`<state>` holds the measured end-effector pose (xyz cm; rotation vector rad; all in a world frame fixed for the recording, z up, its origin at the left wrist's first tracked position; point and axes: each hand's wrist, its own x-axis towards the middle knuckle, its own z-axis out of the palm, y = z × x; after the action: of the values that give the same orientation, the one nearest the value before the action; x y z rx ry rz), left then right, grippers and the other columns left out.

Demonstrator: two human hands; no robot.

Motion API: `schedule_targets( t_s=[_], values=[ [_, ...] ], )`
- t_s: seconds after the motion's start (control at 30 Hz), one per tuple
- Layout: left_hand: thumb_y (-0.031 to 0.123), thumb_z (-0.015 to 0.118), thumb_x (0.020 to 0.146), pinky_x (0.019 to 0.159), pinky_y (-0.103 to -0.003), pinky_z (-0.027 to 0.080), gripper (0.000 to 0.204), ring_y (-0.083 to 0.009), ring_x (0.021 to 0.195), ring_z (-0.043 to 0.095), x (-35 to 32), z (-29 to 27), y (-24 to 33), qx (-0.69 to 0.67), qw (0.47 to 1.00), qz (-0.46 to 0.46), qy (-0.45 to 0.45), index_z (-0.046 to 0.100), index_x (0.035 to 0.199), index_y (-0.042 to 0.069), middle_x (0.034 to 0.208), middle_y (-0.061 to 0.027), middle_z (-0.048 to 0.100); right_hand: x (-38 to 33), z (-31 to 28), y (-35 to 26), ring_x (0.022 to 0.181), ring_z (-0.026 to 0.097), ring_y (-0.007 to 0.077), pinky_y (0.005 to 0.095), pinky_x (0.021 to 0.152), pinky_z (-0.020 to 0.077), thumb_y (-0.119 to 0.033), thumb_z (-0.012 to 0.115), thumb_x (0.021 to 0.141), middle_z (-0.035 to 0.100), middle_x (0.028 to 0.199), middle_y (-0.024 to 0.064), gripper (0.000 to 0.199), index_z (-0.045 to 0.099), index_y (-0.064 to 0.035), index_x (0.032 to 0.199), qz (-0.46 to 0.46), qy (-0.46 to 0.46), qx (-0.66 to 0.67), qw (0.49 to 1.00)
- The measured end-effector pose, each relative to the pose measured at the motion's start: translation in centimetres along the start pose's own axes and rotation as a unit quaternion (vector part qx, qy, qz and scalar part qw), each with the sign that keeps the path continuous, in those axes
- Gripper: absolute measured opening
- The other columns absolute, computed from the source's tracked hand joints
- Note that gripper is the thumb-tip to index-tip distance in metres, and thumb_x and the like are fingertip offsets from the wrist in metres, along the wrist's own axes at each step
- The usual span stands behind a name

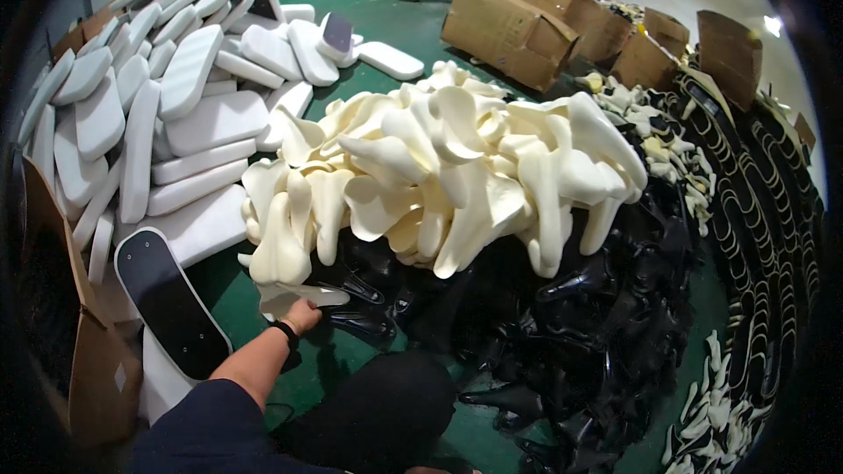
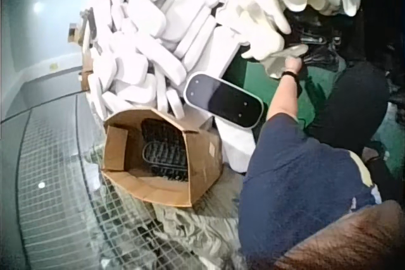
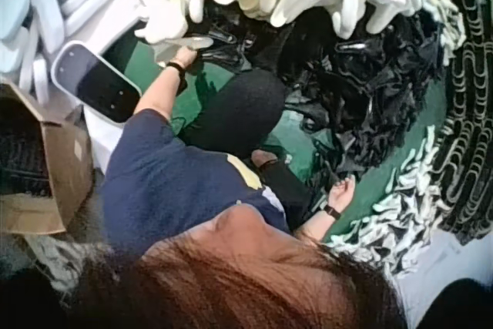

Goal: Sorting through piles of bicycle seat components on a factory floor.

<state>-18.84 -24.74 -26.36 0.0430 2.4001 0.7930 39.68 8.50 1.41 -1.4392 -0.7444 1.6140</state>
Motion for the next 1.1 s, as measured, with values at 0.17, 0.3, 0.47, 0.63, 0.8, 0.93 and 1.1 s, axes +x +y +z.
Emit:
schedule_targets(
  t_s=[0.17, 0.3, 0.47, 0.63, 0.8, 0.93, 1.1],
  values=[
    [0.023, 0.066, 0.075, 0.104, -0.043, 0.041, 0.068, -0.0385, 0.124, 0.049, -2.2, 3.9, -1.2, -0.013, 0.984, -0.177, -0.028, 0.041, 0.136, 0.007, 0.135, -0.0239, 0.047, 0.7, 1.3, 0.6, 0.062, 0.053, 0.0137, 0.0266, 0.056, 0.0451, -0.014, 0.055, 0.095, 0.061, 0.081, 0.0011, 0.03, 0.056, -0.006, 0.123, 0.031, 0.0, -0.051, 0.998],
    [0.011, 0.062, 0.075, 0.097, -0.046, 0.044, 0.046, -0.0396, 0.116, 0.05, -3.4, 6.3, 1.8, 0.098, 0.987, 0.064, 0.11, 0.054, 0.121, 0.008, 0.123, -0.0196, 0.049, -2.0, -0.8, 0.2, 0.061, 0.052, 0.0119, 0.024, 0.052, 0.0441, -0.015, 0.055, 0.095, 0.061, 0.082, 0.0011, 0.029, 0.056, -0.0064, 0.122, 0.036, 0.026, -0.056, 0.997],
    [0.014, 0.054, 0.082, 0.102, -0.045, 0.037, 0.036, -0.0337, 0.122, 0.045, 1.0, 1.7, 1.1, 0.298, 0.918, 0.125, 0.23, 0.056, 0.117, 0.006, 0.134, -0.0171, 0.046, 1.0, 1.7, 1.5, 0.062, 0.052, 0.0116, 0.022, 0.051, 0.0444, -0.014, 0.056, 0.094, 0.062, 0.084, 0.0026, 0.03, 0.055, -0.0052, 0.123, 0.07, -0.027, -0.081, 0.994],
    [0.018, 0.051, 0.085, 0.103, -0.043, 0.03, 0.032, -0.0264, 0.121, 0.045, 2.7, 3.1, 1.3, 0.393, 0.901, 0.09, 0.162, 0.062, 0.113, 0.007, 0.121, -0.0118, 0.056, -0.1, 3.3, 1.9, 0.065, 0.053, 0.0122, 0.022, 0.052, 0.0459, -0.013, 0.056, 0.094, 0.062, 0.089, 0.004, 0.034, 0.052, -0.0026, 0.126, 0.072, 0.007, -0.114, 0.991],
    [0.033, 0.074, 0.07, 0.103, -0.045, 0.033, 0.059, -0.0293, 0.128, 0.043, -2.5, 3.4, 2.9, 0.381, 0.924, -0.001, -0.012, 0.058, 0.122, 0.011, 0.129, -0.0134, 0.054, 0.8, 5.4, 3.4, 0.07, 0.055, 0.0136, 0.0238, 0.056, 0.0482, -0.013, 0.059, 0.093, 0.063, 0.09, 0.0038, 0.035, 0.053, -0.0012, 0.126, 0.082, -0.025, -0.143, 0.986],
    [0.045, 0.082, 0.061, 0.099, -0.045, 0.042, 0.089, -0.033, 0.122, 0.052, -3.1, 5.7, 2.1, 0.178, 0.978, -0.077, -0.081, 0.045, 0.132, 0.007, 0.134, -0.018, 0.051, 1.1, 4.7, 4.0, 0.073, 0.059, 0.0151, 0.0272, 0.063, 0.0503, -0.015, 0.06, 0.093, 0.064, 0.092, 0.0055, 0.036, 0.053, -0.0011, 0.126, 0.085, -0.008, -0.149, 0.985],
    [0.056, 0.084, 0.048, 0.095, -0.04, 0.047, 0.1, -0.0354, 0.11, 0.06, -1.6, 8.3, -0.9, 0.034, 0.991, -0.066, -0.11, 0.053, 0.123, -0.003, 0.12, -0.0244, 0.059, 1.4, 4.7, 5.2, 0.071, 0.058, 0.0142, 0.026, 0.061, 0.0495, -0.016, 0.059, 0.094, 0.065, 0.092, 0.0057, 0.035, 0.054, -0.0014, 0.125, 0.111, -0.049, -0.15, 0.981]
  ],
)
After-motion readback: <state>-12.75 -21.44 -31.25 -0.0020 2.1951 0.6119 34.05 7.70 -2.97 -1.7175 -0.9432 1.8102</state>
